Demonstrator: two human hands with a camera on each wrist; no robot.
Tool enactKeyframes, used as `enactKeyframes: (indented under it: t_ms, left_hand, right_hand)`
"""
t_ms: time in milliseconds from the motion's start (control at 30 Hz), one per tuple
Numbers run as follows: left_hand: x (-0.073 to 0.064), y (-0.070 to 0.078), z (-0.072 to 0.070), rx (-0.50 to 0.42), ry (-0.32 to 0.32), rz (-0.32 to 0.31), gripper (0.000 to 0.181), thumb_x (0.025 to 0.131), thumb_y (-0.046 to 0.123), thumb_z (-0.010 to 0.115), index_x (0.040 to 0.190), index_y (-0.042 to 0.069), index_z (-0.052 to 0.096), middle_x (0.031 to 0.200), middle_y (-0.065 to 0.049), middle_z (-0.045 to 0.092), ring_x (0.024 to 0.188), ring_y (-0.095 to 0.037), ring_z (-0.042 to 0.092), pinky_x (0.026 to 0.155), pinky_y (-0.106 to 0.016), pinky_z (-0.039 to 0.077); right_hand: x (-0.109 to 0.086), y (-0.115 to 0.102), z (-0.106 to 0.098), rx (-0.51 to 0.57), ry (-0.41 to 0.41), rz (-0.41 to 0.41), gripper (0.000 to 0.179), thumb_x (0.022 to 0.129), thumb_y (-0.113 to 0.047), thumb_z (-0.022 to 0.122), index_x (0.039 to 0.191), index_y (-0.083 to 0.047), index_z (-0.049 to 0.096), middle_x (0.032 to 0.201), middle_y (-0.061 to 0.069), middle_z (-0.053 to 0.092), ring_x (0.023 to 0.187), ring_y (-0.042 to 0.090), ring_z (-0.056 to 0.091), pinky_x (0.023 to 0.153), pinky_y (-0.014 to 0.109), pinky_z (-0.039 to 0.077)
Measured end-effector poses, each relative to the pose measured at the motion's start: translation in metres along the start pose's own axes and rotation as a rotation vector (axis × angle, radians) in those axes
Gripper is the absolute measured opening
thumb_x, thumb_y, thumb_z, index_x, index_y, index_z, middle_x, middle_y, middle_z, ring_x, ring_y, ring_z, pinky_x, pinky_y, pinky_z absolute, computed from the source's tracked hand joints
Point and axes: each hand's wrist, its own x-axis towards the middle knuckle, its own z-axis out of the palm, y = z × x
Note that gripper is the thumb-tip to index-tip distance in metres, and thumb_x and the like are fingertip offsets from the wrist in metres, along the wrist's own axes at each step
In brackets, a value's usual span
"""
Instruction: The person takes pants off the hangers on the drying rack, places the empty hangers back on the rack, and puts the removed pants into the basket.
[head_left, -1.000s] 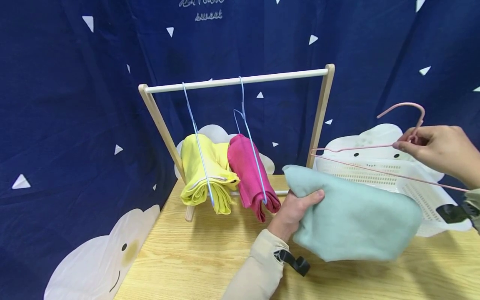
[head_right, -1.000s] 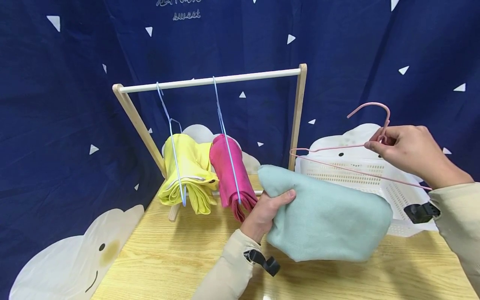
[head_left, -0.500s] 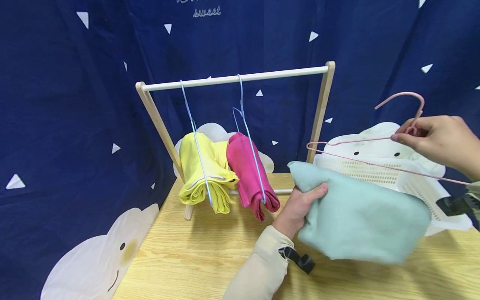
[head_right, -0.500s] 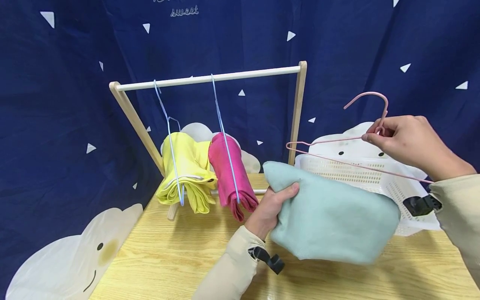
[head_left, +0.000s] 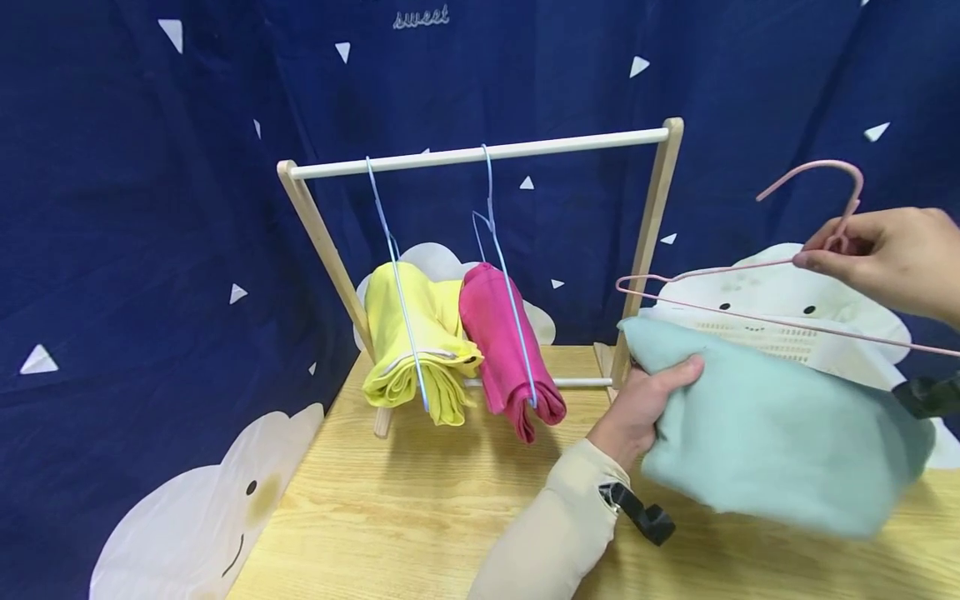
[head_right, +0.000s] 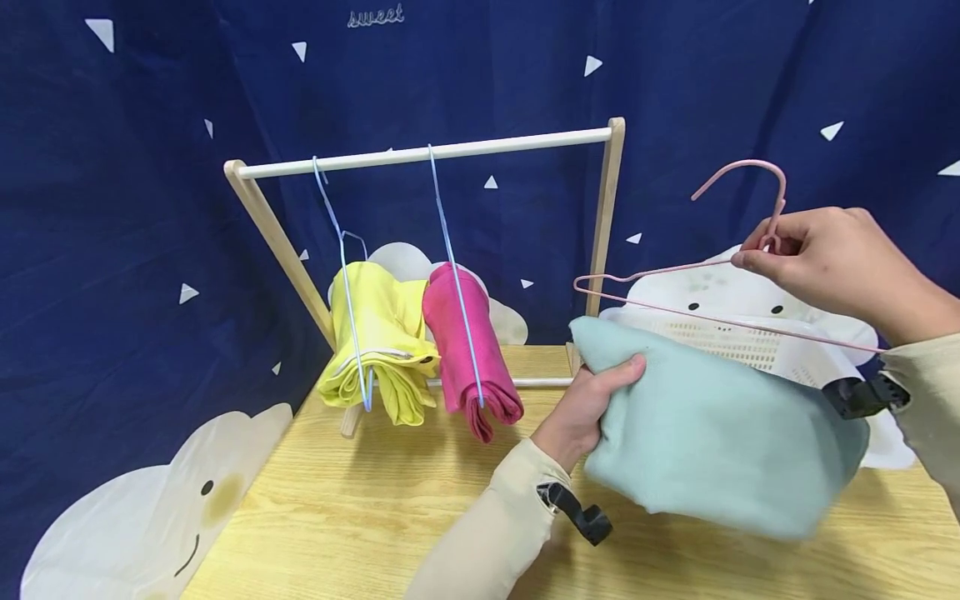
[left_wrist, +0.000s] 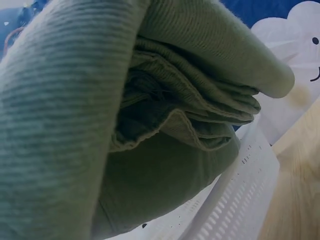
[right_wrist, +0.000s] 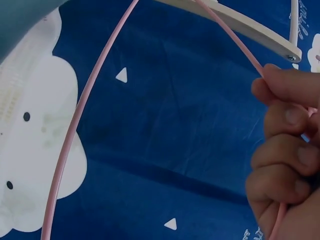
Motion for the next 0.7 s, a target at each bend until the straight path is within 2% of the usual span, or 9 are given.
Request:
enactKeyframes:
  t_ms: [233,567,700]
  left_hand:
    - [0.017,-0.009,0.013,-0.037,0.056,-0.022,0.012,0.095,0.015,0.061,0.090,0.026,0.059,0.082,0.009,0.065,0.069,-0.003,0.061,0.060,-0.022,0.048]
    - [0.044,-0.027,0.029,-0.095,0.239,-0.031,0.007,0.091,0.017,0.068,0.091,0.018,0.060,0.082,0.006,0.062,0.072,-0.006,0.058,0.063,-0.022,0.046]
    - [0.056,-0.034,0.030,-0.101,0.266,-0.040,0.005,0.090,0.015,0.068,0.091,0.014,0.063,0.080,0.006,0.063,0.071,-0.005,0.059,0.064,-0.019,0.047]
  right_hand:
    - [0.009,-0.014,-0.003,-0.004,0.022,-0.053,0.023,0.092,-0.022,0.071,0.088,0.000,0.073,0.055,0.000,0.054,0.053,0.007,0.037,0.048,0.026,0.028]
    - [0.016,-0.029,0.002,0.041,-0.012,-0.082,0.026,0.095,-0.025,0.067,0.094,0.000,0.074,0.064,0.005,0.065,0.055,0.006,0.041,0.049,0.024,0.032]
    - [0.018,-0.033,0.007,0.067,-0.004,-0.100,0.025,0.095,-0.024,0.067,0.094,0.000,0.074,0.065,0.005,0.065,0.055,0.008,0.040,0.048,0.024,0.031]
